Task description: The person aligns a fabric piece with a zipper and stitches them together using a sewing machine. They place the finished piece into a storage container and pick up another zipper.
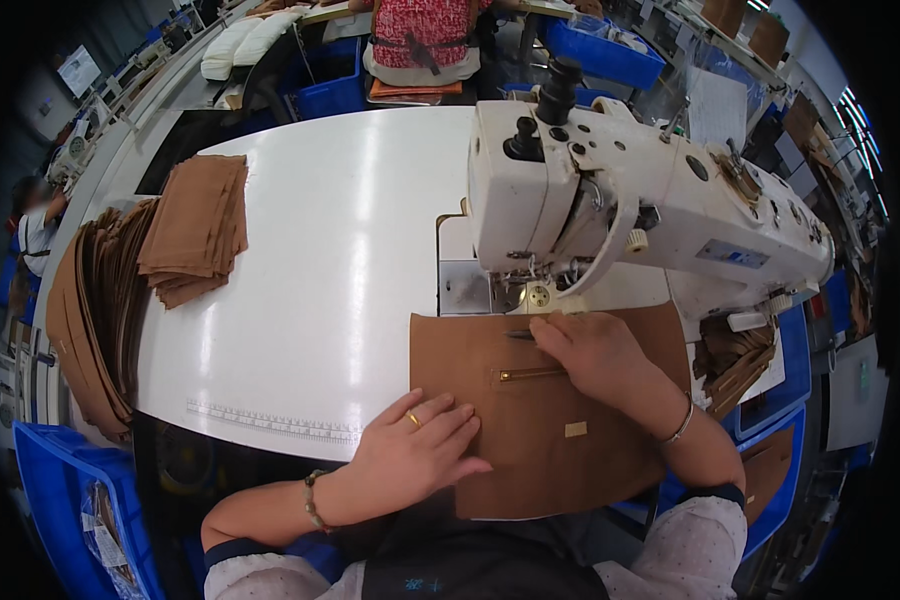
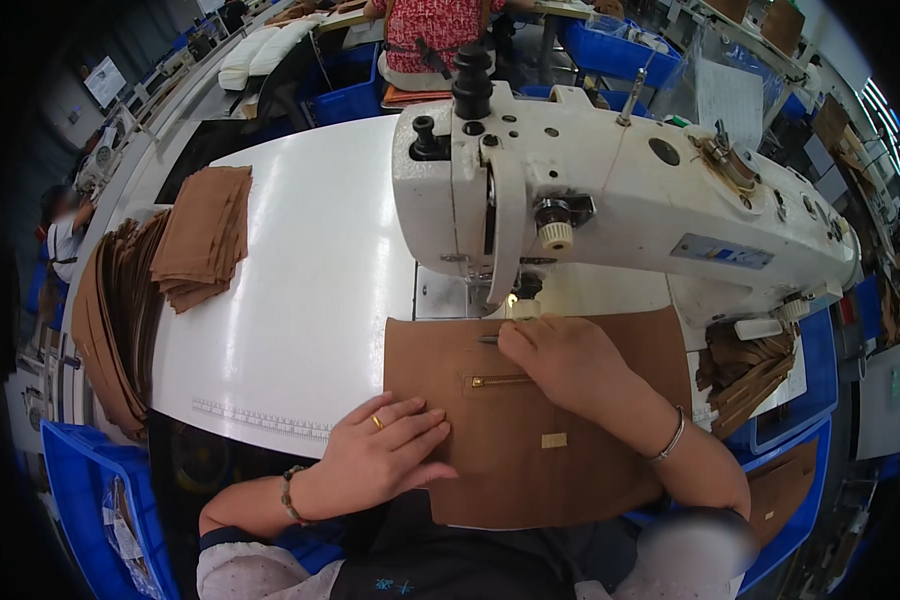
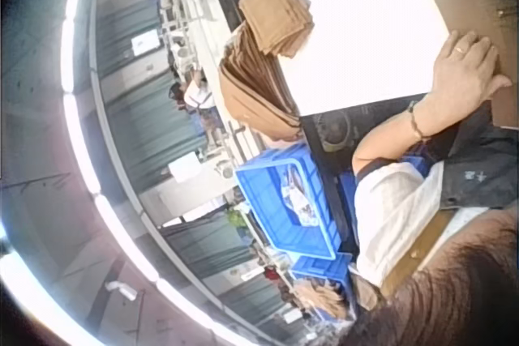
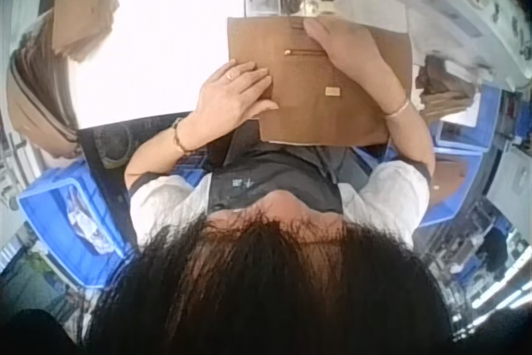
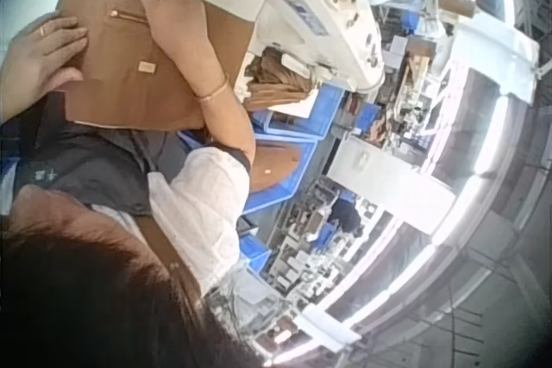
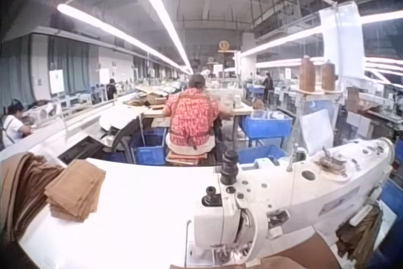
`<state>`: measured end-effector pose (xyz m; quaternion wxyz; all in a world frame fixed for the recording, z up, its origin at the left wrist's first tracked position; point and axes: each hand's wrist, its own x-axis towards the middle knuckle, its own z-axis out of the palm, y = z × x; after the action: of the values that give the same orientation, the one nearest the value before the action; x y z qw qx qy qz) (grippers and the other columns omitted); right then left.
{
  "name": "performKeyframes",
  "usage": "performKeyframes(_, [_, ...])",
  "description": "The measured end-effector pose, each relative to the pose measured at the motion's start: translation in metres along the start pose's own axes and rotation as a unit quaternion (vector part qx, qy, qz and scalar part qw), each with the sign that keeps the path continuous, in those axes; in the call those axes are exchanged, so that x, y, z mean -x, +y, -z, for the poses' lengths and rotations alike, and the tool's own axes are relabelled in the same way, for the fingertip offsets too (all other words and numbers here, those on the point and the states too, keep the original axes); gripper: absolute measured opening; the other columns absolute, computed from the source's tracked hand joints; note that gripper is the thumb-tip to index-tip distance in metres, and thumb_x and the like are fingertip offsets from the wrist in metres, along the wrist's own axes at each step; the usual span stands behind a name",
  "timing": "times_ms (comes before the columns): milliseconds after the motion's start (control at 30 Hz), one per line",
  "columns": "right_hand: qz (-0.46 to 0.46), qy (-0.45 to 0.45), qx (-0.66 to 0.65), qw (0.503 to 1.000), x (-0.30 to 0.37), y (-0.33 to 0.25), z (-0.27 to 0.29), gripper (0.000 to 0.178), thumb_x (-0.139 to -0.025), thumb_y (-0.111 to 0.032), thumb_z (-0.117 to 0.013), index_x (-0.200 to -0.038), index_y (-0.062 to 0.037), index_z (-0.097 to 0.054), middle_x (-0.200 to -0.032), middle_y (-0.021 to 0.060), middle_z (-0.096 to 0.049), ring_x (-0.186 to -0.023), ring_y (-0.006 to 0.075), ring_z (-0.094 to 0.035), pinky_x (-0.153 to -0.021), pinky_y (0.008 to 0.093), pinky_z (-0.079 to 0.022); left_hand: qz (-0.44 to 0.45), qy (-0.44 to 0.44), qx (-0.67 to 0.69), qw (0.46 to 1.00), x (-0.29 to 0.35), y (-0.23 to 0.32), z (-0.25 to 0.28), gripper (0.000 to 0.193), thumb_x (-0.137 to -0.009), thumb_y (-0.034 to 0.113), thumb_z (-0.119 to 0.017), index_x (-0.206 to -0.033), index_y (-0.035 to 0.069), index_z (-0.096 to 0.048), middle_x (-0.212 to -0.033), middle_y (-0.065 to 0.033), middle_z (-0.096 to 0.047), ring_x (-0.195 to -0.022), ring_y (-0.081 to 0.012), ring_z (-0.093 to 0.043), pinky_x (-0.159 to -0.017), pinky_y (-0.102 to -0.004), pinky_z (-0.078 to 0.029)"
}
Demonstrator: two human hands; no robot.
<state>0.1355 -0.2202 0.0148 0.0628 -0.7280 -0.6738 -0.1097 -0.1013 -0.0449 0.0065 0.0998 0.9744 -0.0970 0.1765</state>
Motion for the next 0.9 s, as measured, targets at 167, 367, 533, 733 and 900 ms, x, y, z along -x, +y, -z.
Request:
performKeyframes(167, [-0.039, 0.065, 0.015, 0.997, 0.004, 0.024, 0.001, 0.012, -0.089, -0.017, -0.066, -0.096, -0.0076, -0.066, -0.088, 0.0056, -0.059, -0.088, 0.0239, -0.065, -0.071, 0.0376, -0.054, 0.116, 0.066, -0.007, 0.991, -0.068, -0.053, 0.0, 0.051, -0.073, 0.043, -0.088, -0.106, 0.006, -0.073, -0.103, -0.0066, -0.072, -0.091, -0.0298, -0.068, -0.082, -0.0414, -0.055])
performKeyframes(367, [-0.042, 0.048, 0.058, 0.996, -0.012, 0.042, -0.001, 0.012, -0.09, -0.016, -0.068, -0.093, -0.0043, -0.068, -0.089, 0.0082, -0.063, -0.086, 0.0285, -0.065, -0.072, 0.0411, -0.054, 0.029, -0.082, 0.148, 0.985, -0.076, -0.069, -0.007, 0.022, -0.077, 0.027, -0.085, -0.088, 0.011, -0.072, -0.087, -0.0027, -0.064, -0.079, -0.0253, -0.065, -0.071, -0.0379, -0.053])
performKeyframes(533, [-0.226, -0.06, -0.332, 0.914, -0.029, 0.035, -0.011, 0.009, -0.091, -0.012, -0.063, -0.093, -0.004, -0.066, -0.079, 0.0146, -0.063, -0.073, 0.0349, -0.066, -0.065, 0.0477, -0.054, -0.146, 0.002, 0.064, 0.987, -0.068, -0.068, -0.009, 0.007, -0.077, 0.017, -0.076, -0.083, 0.017, -0.074, -0.08, 0.0024, -0.055, -0.074, -0.0148, -0.061, -0.064, -0.0314, -0.051])
performKeyframes(733, [-0.077, 0.044, -0.271, 0.959, -0.024, 0.024, -0.007, 0.009, -0.093, -0.014, -0.065, -0.099, -0.0073, -0.067, -0.083, 0.0125, -0.065, -0.075, 0.0327, -0.069, -0.063, 0.0468, -0.054, -0.138, 0.016, 0.08, 0.987, -0.069, -0.07, -0.005, 0.007, -0.074, 0.014, -0.078, -0.079, 0.016, -0.074, -0.077, 0.0027, -0.055, -0.071, -0.0151, -0.062, -0.062, -0.0317, -0.051])
performKeyframes(900, [-0.133, -0.039, -0.016, 0.99, 0.003, 0.04, 0.02, 0.016, -0.09, -0.014, -0.069, -0.106, -0.0093, -0.066, -0.089, 0.0092, -0.065, -0.082, 0.0326, -0.069, -0.069, 0.0438, -0.055, -0.125, 0.014, 0.125, 0.984, -0.07, -0.075, -0.005, 0.01, -0.072, 0.011, -0.081, -0.079, 0.017, -0.076, -0.076, 0.0029, -0.057, -0.072, -0.0161, -0.064, -0.063, -0.0316, -0.053])
